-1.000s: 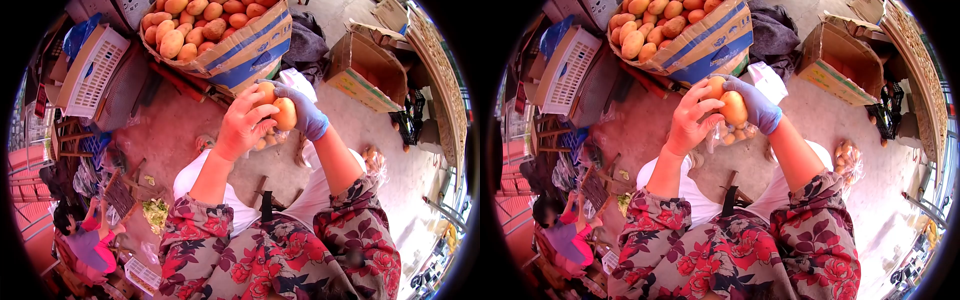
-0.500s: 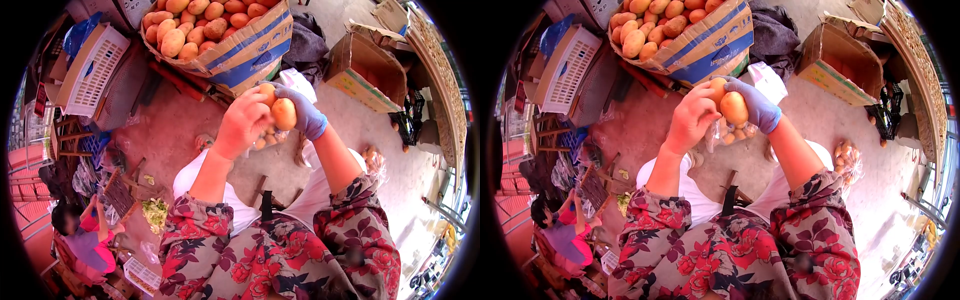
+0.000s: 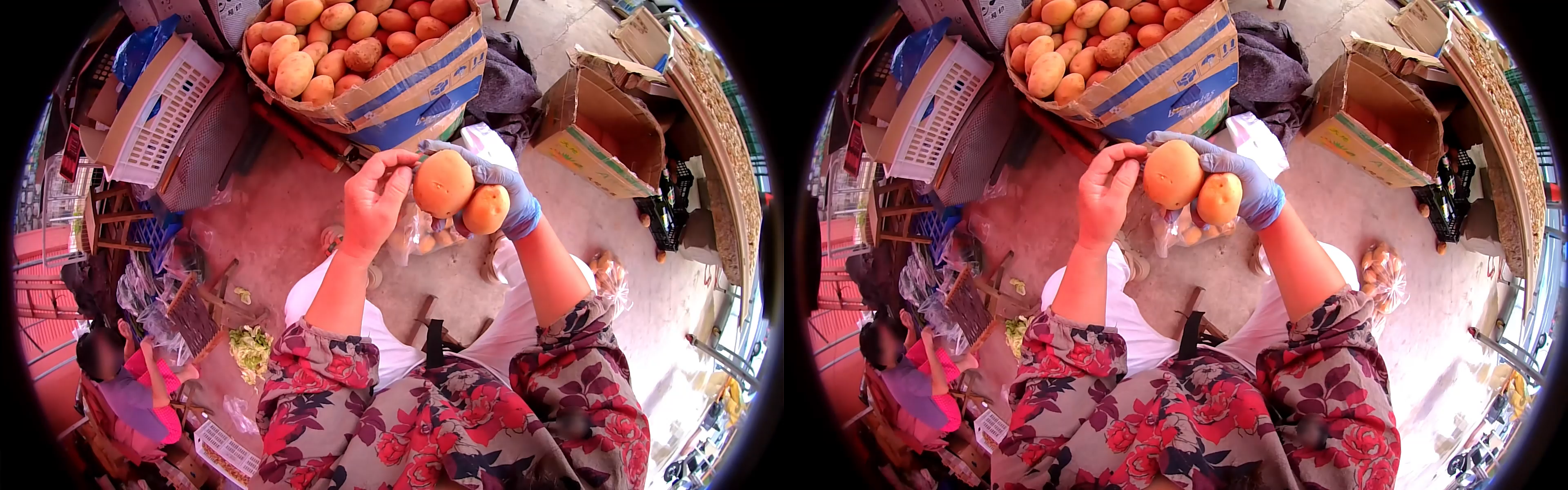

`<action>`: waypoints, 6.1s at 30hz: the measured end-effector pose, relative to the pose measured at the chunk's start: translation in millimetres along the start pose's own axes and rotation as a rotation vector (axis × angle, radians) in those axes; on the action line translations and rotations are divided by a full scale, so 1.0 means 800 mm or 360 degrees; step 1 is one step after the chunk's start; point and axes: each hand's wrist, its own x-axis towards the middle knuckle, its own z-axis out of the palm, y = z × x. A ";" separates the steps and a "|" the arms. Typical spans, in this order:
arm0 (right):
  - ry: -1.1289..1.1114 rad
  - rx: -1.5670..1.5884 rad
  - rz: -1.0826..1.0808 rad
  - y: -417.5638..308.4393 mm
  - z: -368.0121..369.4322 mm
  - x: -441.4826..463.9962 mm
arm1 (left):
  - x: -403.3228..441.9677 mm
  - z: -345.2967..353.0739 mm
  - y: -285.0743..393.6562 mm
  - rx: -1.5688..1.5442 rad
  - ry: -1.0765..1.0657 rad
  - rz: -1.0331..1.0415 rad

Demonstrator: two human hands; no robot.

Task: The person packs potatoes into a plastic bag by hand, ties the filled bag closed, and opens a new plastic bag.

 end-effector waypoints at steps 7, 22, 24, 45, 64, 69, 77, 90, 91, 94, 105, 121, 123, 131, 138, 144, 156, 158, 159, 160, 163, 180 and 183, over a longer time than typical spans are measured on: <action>0.0126 -0.0237 -0.0036 -0.001 -0.001 0.007 | 0.001 -0.002 -0.005 0.0049 -0.0146 -0.0263; 0.0163 -0.0757 -0.0195 0.016 -0.014 0.011 | 0.000 -0.007 -0.021 0.0818 0.0038 0.0056; 0.0150 -0.0619 -0.0194 0.009 -0.008 0.012 | 0.000 -0.005 -0.019 0.0593 0.0139 -0.0055; 0.0485 -0.0536 -0.0297 0.008 -0.015 0.011 | 0.006 -0.003 -0.005 -0.0960 0.0057 -0.0807; 0.0420 -0.0238 -0.0034 0.016 -0.018 0.011 | 0.008 -0.003 -0.013 -0.1022 0.0125 -0.1075; 0.0357 -0.0266 0.0108 0.010 -0.018 0.011 | 0.007 -0.004 -0.011 -0.0998 0.0123 -0.1030; 0.0436 -0.0689 0.0125 0.020 -0.013 0.016 | 0.008 -0.012 -0.008 -0.0682 -0.0132 -0.0831; 0.0517 -0.0750 0.0156 0.015 -0.004 0.012 | 0.007 -0.006 0.003 -0.0446 -0.0154 -0.0682; 0.0514 -0.0794 0.0130 0.015 -0.004 0.012 | 0.007 -0.006 0.002 -0.0435 -0.0158 -0.0672; 0.0513 -0.0919 0.0079 0.015 -0.004 0.011 | 0.007 -0.009 0.000 -0.0426 -0.0178 -0.0690; 0.0609 -0.1657 -0.0568 0.036 -0.005 0.017 | 0.006 -0.008 -0.017 -0.0164 -0.0222 -0.0325; 0.0750 -0.2113 -0.0563 0.047 -0.002 0.012 | 0.005 0.008 -0.022 -0.0101 -0.0169 -0.0214; 0.0789 -0.2198 -0.0639 0.051 -0.006 0.013 | 0.004 0.009 -0.021 -0.0323 -0.0198 -0.0270; 0.0922 -0.2565 -0.0967 0.052 -0.012 0.019 | 0.009 0.005 -0.018 -0.0362 -0.0258 -0.0391; 0.0864 -0.2904 -0.0964 0.054 -0.017 0.017 | 0.009 0.002 -0.020 -0.0210 -0.0292 -0.0467; 0.0916 -0.2842 -0.0949 0.052 -0.014 0.019 | 0.009 0.005 -0.023 -0.0238 -0.0283 -0.0380; 0.0881 -0.2795 -0.0892 0.049 -0.013 0.017 | 0.008 0.007 -0.016 -0.0320 -0.0242 -0.0478; 0.0877 -0.2826 -0.0887 0.051 -0.014 0.016 | 0.008 0.006 -0.022 -0.0302 -0.0246 -0.0454; 0.0879 -0.2848 -0.0886 0.052 -0.015 0.016 | 0.008 0.006 -0.025 -0.0291 -0.0250 -0.0427; 0.0879 -0.2869 -0.0886 0.052 -0.015 0.016 | 0.008 0.006 -0.029 -0.0279 -0.0254 -0.0399; 0.0889 -0.2809 -0.0894 0.051 -0.016 0.016 | 0.010 0.005 -0.037 -0.0255 -0.0243 -0.0360; 0.1052 -0.0255 -0.0245 0.029 -0.072 0.003 | -0.028 -0.017 -0.177 0.1096 0.0176 -0.0734; 0.1191 -0.0035 -0.0051 0.063 -0.111 -0.004 | -0.126 -0.009 -0.290 0.1952 0.0063 -0.0482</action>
